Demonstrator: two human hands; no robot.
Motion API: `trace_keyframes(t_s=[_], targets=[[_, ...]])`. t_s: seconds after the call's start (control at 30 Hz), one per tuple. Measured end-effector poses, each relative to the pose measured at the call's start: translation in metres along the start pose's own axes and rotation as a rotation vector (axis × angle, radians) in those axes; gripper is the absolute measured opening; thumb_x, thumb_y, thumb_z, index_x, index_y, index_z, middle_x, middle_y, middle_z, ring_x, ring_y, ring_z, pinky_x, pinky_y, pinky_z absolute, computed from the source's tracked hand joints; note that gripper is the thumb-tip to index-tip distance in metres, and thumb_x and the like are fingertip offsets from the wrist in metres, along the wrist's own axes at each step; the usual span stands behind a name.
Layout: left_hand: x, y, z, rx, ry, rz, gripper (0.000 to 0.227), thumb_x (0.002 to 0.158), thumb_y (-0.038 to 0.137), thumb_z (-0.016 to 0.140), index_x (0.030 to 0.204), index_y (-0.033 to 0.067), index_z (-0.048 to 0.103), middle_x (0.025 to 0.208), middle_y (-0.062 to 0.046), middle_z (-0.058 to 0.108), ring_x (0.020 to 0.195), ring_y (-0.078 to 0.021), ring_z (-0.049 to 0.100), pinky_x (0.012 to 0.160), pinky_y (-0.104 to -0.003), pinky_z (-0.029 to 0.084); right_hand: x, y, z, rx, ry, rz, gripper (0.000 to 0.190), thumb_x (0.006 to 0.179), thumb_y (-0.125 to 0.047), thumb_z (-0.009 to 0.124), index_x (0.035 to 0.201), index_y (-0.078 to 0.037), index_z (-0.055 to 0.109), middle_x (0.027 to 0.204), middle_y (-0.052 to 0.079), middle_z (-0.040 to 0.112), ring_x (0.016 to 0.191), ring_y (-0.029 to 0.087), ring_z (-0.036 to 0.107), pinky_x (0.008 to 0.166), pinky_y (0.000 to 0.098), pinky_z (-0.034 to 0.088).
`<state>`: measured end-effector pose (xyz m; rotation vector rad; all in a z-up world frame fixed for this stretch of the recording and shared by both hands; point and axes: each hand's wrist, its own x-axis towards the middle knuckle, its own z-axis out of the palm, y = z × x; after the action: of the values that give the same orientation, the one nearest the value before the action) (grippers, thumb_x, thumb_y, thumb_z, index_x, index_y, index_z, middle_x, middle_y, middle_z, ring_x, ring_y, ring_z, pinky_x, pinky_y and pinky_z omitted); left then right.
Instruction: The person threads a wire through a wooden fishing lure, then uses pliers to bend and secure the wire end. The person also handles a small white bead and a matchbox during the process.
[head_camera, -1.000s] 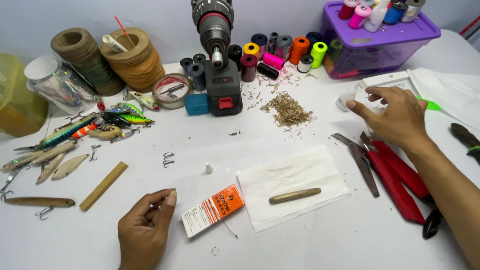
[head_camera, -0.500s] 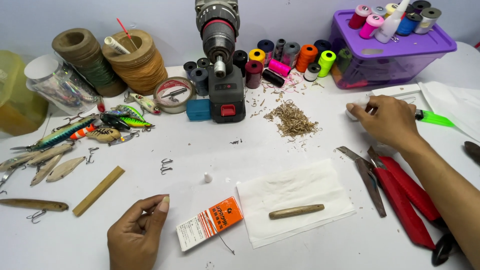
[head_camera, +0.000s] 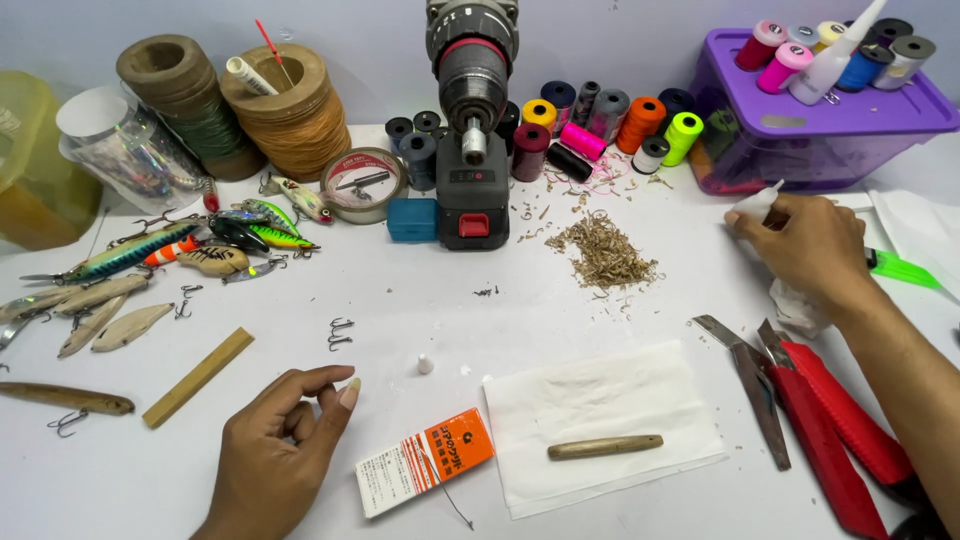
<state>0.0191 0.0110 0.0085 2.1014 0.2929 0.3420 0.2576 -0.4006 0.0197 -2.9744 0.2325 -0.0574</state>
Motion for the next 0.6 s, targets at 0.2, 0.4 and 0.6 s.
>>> trace_keyframes(t_s=[0.2,0.4,0.6], targets=[[0.014,0.007,0.006,0.018,-0.046,0.078,0.024,0.078,0.019,0.063,0.098,0.0077,0.071,0.051,0.002,0.04,0.042,-0.0077,0.029,0.042,-0.023,0.031,-0.005,-0.009,-0.006,0.063,-0.013,0.056,0.056,0.088,-0.056,0.058,0.066,-0.005,0.059,0.071,0.012,0.065,0.081,0.039,0.058,0.075,0.0417,0.036],[0.023,0.007,0.016,-0.003,-0.087,0.163,0.024,0.077,0.017,0.064,0.098,0.0069,0.069,0.066,0.001,0.053,0.041,-0.0067,0.027,0.043,-0.02,0.031,-0.016,-0.02,-0.022,0.171,0.003,0.074,0.053,0.086,-0.05,0.066,0.066,-0.003,0.054,0.067,0.009,0.058,0.071,0.027,0.051,0.064,0.04,0.033],[0.028,0.011,0.026,0.021,-0.082,0.164,0.024,0.076,0.017,0.065,0.098,0.0063,0.069,0.063,0.001,0.052,0.043,-0.0073,0.028,0.044,-0.021,0.031,-0.039,-0.009,-0.043,0.214,0.09,0.015,0.073,0.084,-0.05,0.059,0.133,0.003,0.046,0.099,0.012,0.066,0.101,0.03,0.056,0.087,0.0447,0.039]])
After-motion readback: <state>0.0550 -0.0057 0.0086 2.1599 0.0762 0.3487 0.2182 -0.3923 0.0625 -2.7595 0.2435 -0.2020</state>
